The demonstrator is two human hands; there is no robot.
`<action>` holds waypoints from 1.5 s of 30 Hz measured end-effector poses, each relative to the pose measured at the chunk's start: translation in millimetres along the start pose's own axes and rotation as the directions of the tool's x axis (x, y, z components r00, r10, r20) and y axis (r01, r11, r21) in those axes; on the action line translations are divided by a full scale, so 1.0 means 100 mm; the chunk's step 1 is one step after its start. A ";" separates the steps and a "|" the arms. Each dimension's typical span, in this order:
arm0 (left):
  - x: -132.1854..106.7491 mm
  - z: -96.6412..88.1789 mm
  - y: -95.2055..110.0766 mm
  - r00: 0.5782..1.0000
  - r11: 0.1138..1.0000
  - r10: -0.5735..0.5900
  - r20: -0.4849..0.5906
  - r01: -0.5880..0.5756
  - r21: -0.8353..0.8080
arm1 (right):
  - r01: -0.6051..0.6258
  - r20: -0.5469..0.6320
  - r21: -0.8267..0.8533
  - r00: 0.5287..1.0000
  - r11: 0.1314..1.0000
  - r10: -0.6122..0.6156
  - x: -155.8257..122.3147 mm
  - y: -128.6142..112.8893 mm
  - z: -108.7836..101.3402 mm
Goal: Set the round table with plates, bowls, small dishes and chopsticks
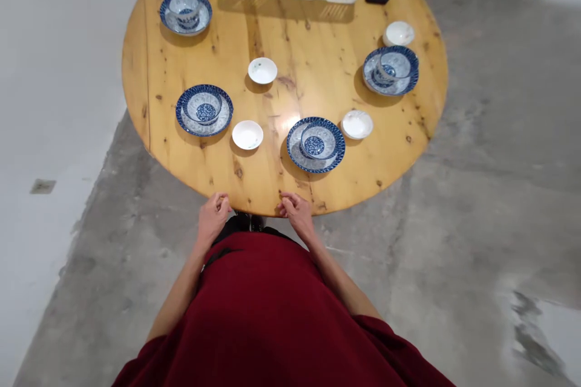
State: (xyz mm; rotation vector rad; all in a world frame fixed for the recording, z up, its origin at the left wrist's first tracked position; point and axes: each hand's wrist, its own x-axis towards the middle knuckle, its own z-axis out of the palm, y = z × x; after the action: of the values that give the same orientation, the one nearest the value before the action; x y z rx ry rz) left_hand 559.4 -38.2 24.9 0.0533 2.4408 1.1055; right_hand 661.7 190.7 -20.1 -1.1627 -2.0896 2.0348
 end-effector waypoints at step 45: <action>1.92 -2.73 -0.83 0.970 0.973 0.222 0.097 -0.215 -0.082 | 0.218 -0.524 -0.129 0.813 0.967 -0.254 0.94 -1.55 1.53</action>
State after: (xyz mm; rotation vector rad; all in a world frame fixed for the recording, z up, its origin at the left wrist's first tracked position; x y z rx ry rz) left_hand 285.4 -244.9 46.4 0.3575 2.3412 1.2486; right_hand 444.0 123.2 44.5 -1.2243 -1.8994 1.3365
